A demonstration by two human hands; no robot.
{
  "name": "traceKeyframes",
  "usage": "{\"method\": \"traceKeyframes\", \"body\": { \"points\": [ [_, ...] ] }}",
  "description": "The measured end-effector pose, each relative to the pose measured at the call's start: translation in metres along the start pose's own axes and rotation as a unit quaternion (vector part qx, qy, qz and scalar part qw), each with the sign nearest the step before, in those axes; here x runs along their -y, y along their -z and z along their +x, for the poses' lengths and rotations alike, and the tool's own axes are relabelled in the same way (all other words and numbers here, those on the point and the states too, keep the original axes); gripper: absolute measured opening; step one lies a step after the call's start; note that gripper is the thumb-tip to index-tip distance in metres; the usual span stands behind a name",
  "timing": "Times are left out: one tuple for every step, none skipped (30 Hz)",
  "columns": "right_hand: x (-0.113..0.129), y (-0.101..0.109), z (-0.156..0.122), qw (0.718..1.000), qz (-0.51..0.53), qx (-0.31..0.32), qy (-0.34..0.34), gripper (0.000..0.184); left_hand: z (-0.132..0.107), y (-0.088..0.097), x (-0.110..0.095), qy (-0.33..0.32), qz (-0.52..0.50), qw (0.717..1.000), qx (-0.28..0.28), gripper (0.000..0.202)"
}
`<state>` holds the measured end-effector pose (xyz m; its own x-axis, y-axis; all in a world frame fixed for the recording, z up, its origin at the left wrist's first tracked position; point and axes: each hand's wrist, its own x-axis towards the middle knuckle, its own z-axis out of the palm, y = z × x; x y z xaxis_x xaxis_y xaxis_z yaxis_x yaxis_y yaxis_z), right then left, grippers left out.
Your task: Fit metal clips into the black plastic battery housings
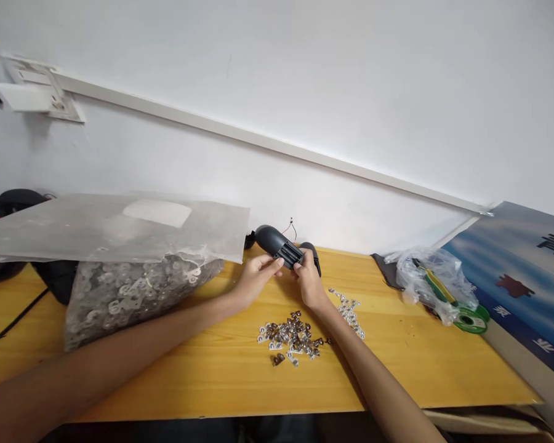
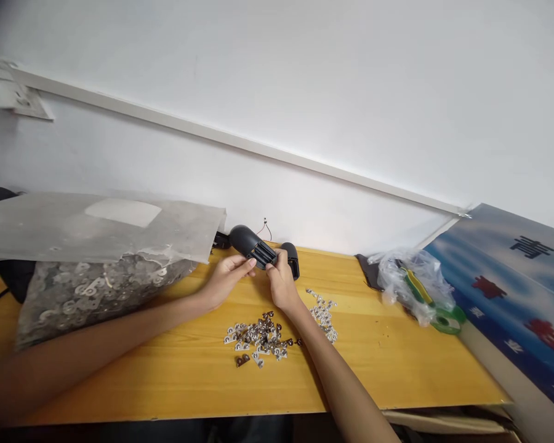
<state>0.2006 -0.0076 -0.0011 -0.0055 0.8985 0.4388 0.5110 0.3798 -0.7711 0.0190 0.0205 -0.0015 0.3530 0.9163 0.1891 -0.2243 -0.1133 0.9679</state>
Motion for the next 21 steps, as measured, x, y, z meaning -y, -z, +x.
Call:
{"method": "traceKeyframes", "body": {
  "points": [
    [0.001,0.0,0.0,1.0,-0.003,-0.017,0.018,0.037,0.0,0.0,0.0,-0.004,0.01,1.0,-0.001,0.035],
    [0.003,0.001,-0.001,0.999,-0.016,-0.025,0.045,0.044,0.0,-0.001,0.001,-0.008,0.017,1.0,-0.002,0.035],
    [0.005,0.002,-0.001,0.996,-0.035,-0.02,0.076,0.052,0.001,-0.001,0.001,-0.01,0.022,1.0,-0.002,0.034],
    [0.007,0.002,-0.002,0.993,-0.056,-0.006,0.104,0.061,0.001,-0.002,0.002,-0.013,0.025,1.0,-0.002,0.033],
    [0.01,0.003,-0.002,0.989,-0.078,0.011,0.126,0.069,0.001,-0.002,0.003,-0.014,0.03,0.999,-0.002,0.032],
    [0.013,0.003,-0.002,0.985,-0.098,0.026,0.14,0.074,0.0,-0.003,0.003,-0.015,0.043,0.999,-0.002,0.031],
    [0.015,0.003,-0.002,0.982,-0.113,0.034,0.146,0.076,0.0,-0.003,0.003,-0.017,0.061,0.998,-0.005,0.029],
    [0.017,0.003,-0.002,0.981,-0.123,0.036,0.146,0.075,-0.001,-0.003,0.003,-0.019,0.084,0.996,-0.007,0.028],
    [0.018,0.003,-0.001,0.981,-0.131,0.031,0.141,0.072,-0.003,-0.003,0.001,-0.026,0.107,0.994,-0.007,0.028],
    [0.018,0.004,0.0,0.981,-0.136,0.02,0.136,0.068,-0.004,-0.003,-0.001,-0.037,0.128,0.991,-0.003,0.028],
    [0.017,0.005,0.001,0.981,-0.139,0.005,0.132,0.064,-0.006,-0.003,-0.003,-0.048,0.142,0.989,0.006,0.029],
    [0.015,0.009,0.002,0.981,-0.143,-0.016,0.131,0.06,-0.008,-0.002,-0.005,-0.058,0.15,0.987,0.016,0.03],
    [0.012,0.013,0.004,0.98,-0.147,-0.044,0.129,0.056,-0.009,-0.002,-0.007,-0.064,0.155,0.985,0.027,0.033],
    [0.008,0.019,0.006,0.977,-0.152,-0.081,0.125,0.054,-0.01,-0.001,-0.009,-0.062,0.156,0.985,0.036,0.036],
    [0.004,0.027,0.008,0.972,-0.158,-0.125,0.118,0.053,-0.011,-0.001,-0.011,-0.054,0.152,0.986,0.041,0.04],
    [-0.002,0.037,0.009,0.966,-0.162,-0.17,0.105,0.054,-0.011,0.0,-0.011,-0.04,0.146,0.988,0.044,0.042],
    [-0.009,0.047,0.011,0.959,-0.164,-0.212,0.086,0.056,-0.011,0.0,-0.012,-0.027,0.14,0.989,0.042,0.043],
    [-0.015,0.058,0.012,0.953,-0.164,-0.247,0.059,0.059,-0.01,0.001,-0.011,-0.013,0.136,0.99,0.039,0.042],
    [-0.022,0.069,0.012,0.949,-0.162,-0.27,0.025,0.061,-0.008,0.002,-0.011,-0.001,0.136,0.99,0.033,0.041],
    [-0.028,0.08,0.011,0.947,-0.16,-0.278,-0.016,0.062,-0.007,0.002,-0.01,0.008,0.138,0.99,0.023,0.039],
    [-0.034,0.09,0.01,0.946,-0.16,-0.276,-0.057,0.061,-0.006,0.003,-0.009,0.014,0.143,0.99,0.013,0.038]
  ]
}}
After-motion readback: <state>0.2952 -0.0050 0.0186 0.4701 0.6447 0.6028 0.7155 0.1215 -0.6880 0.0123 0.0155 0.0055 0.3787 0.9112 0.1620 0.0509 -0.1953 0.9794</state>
